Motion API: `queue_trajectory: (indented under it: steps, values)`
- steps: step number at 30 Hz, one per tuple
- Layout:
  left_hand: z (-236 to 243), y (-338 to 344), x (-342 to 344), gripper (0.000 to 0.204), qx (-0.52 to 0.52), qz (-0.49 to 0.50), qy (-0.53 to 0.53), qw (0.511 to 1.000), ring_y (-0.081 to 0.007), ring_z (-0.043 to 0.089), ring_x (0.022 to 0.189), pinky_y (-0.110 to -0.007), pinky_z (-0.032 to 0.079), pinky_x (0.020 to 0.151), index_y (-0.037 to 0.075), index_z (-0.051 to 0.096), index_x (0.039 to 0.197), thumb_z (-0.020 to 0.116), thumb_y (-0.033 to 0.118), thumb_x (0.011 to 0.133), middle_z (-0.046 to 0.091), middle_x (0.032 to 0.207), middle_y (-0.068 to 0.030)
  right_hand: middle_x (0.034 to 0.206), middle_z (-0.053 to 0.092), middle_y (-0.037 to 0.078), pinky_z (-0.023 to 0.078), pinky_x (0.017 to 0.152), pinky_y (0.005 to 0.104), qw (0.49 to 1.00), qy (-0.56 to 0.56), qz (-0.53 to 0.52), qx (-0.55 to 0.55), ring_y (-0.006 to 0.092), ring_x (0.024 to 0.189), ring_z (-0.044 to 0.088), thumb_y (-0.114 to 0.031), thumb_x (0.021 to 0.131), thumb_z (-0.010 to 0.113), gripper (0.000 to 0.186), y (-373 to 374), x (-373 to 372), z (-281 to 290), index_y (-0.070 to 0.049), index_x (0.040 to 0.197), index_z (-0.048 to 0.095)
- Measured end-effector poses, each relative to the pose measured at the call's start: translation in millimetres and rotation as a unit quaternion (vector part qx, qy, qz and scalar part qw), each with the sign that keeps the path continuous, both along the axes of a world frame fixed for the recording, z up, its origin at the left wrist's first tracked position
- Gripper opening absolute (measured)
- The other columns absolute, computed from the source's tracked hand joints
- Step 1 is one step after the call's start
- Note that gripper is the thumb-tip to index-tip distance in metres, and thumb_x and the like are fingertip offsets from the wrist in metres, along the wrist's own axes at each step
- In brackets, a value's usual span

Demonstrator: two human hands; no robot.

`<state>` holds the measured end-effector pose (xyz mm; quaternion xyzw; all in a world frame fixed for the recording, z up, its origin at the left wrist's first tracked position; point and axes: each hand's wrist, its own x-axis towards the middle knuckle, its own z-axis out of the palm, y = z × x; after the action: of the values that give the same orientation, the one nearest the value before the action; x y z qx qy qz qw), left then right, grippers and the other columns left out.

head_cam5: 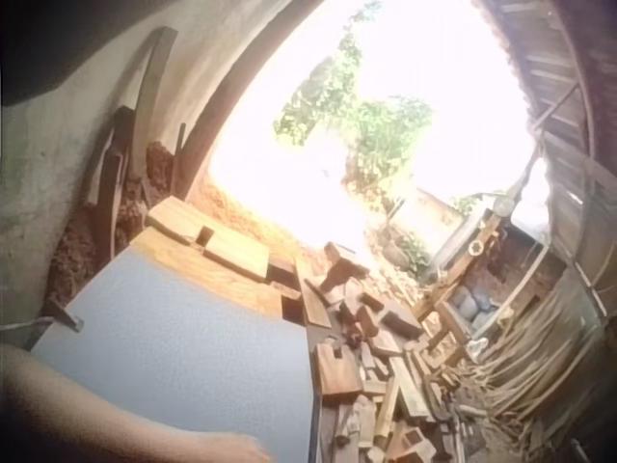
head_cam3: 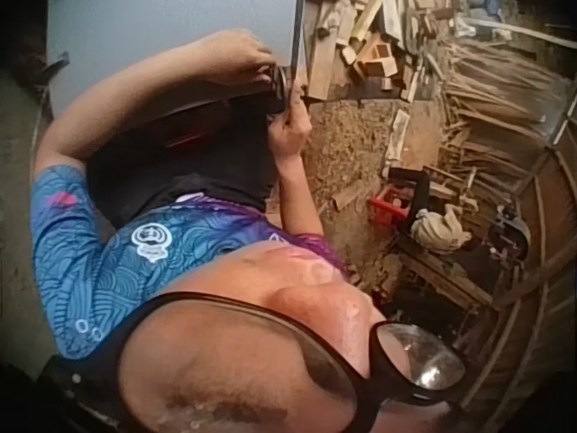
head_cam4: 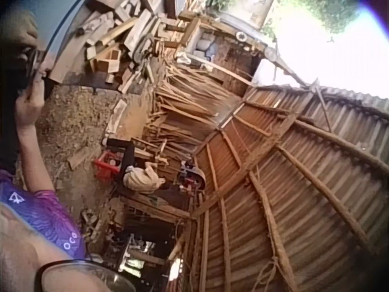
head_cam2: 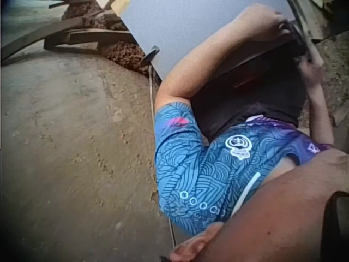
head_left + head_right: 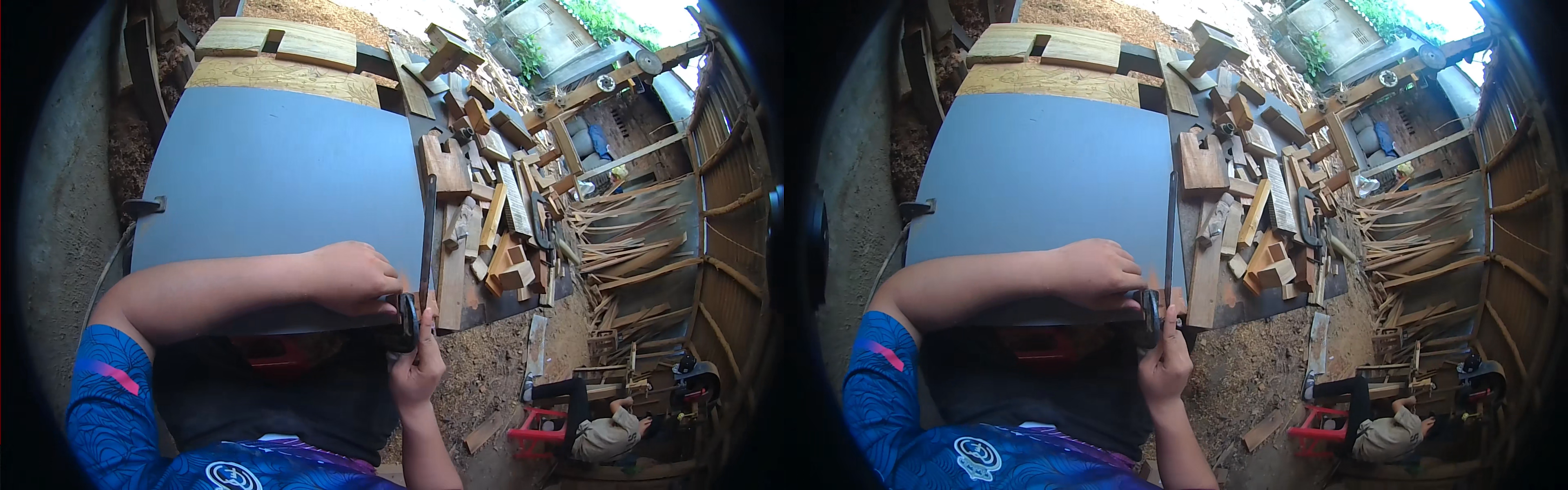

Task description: Sawing a small piece of wood and then sanding the edge with a cloth in a woodworking shop.

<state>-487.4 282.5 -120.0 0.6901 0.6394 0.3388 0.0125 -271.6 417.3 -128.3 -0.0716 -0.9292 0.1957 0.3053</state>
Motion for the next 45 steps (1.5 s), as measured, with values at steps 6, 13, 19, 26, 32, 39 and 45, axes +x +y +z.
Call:
queue_trajectory:
  steps: [6, 13, 19, 26, 32, 39, 45]
  values:
    - [5.7, 1.4, 1.4, 0.034, 0.003, -0.011, -0.016, 1.000, -0.0368, 0.069, 0.089, -0.047, 0.055, 0.080, 0.006, 0.071, 0.105, 0.071, 0.038, 0.094, 0.071, 0.090, -0.0132, 0.086, 0.066, 0.020, 0.055, 0.068, 0.0388, 0.999, -0.015, -0.017, -0.048, 0.0337, 0.070, 0.066, 0.009, 0.097, 0.054, 0.049, -13.8, 69.0, -12.3, 0.004, 0.145, 0.057]
    - [4.6, -0.9, -0.1, 0.034, -0.004, -0.010, -0.041, 0.999, -0.0388, 0.069, 0.089, -0.050, 0.055, 0.080, 0.007, 0.071, 0.102, 0.068, 0.040, 0.095, 0.070, 0.088, -0.0156, 0.090, 0.067, 0.021, 0.054, 0.067, 0.0427, 0.998, -0.007, 0.008, -0.061, 0.0358, 0.074, 0.067, 0.008, 0.098, 0.053, 0.053, -0.8, -0.5, 2.8, 0.000, 0.150, 0.052]
    - [3.1, 2.6, -1.0, 0.032, -0.015, -0.016, -0.048, 0.999, -0.0369, 0.069, 0.090, -0.047, 0.055, 0.080, 0.008, 0.072, 0.106, 0.072, 0.037, 0.094, 0.070, 0.092, -0.0143, 0.090, 0.069, 0.022, 0.056, 0.071, 0.0413, 0.994, -0.024, -0.004, -0.102, 0.0343, 0.078, 0.071, 0.008, 0.097, 0.054, 0.052, -6.4, 62.0, -16.9, 0.002, 0.148, 0.053]
    - [3.4, 0.6, -0.5, 0.031, -0.021, -0.020, -0.048, 0.998, -0.0362, 0.069, 0.091, -0.048, 0.054, 0.081, 0.009, 0.073, 0.106, 0.071, 0.038, 0.095, 0.071, 0.093, -0.0136, 0.094, 0.068, 0.024, 0.057, 0.072, 0.0413, 0.997, -0.015, 0.015, -0.081, 0.0370, 0.079, 0.070, 0.008, 0.097, 0.053, 0.051, 2.9, 1.9, -2.8, 0.005, 0.148, 0.052]
    - [2.6, -3.9, -3.8, 0.029, 0.008, -0.010, -0.043, 0.999, -0.0359, 0.068, 0.090, -0.047, 0.054, 0.082, 0.009, 0.073, 0.106, 0.069, 0.036, 0.096, 0.070, 0.091, -0.0130, 0.094, 0.068, 0.024, 0.056, 0.070, 0.0418, 0.996, 0.007, 0.014, -0.084, 0.0377, 0.077, 0.070, 0.008, 0.099, 0.053, 0.050, -11.9, 34.9, -10.0, 0.006, 0.148, 0.051]
    - [3.8, -0.1, -1.6, 0.028, -0.019, -0.025, -0.054, 0.998, -0.0357, 0.068, 0.090, -0.047, 0.054, 0.081, 0.009, 0.072, 0.105, 0.069, 0.036, 0.096, 0.070, 0.091, -0.0125, 0.091, 0.068, 0.022, 0.055, 0.069, 0.0443, 0.996, -0.034, 0.026, -0.084, 0.0367, 0.074, 0.069, 0.009, 0.095, 0.054, 0.057, 3.6, 19.3, 3.3, 0.002, 0.151, 0.050]
    - [1.5, -2.6, 0.9, 0.029, -0.002, -0.006, -0.034, 0.999, -0.0361, 0.069, 0.090, -0.048, 0.055, 0.082, 0.008, 0.072, 0.102, 0.067, 0.037, 0.097, 0.070, 0.090, -0.0134, 0.095, 0.070, 0.025, 0.057, 0.074, 0.0435, 0.997, -0.017, -0.001, -0.074, 0.0385, 0.082, 0.071, 0.008, 0.096, 0.054, 0.053, -8.3, 27.9, -8.8, 0.005, 0.148, 0.051]
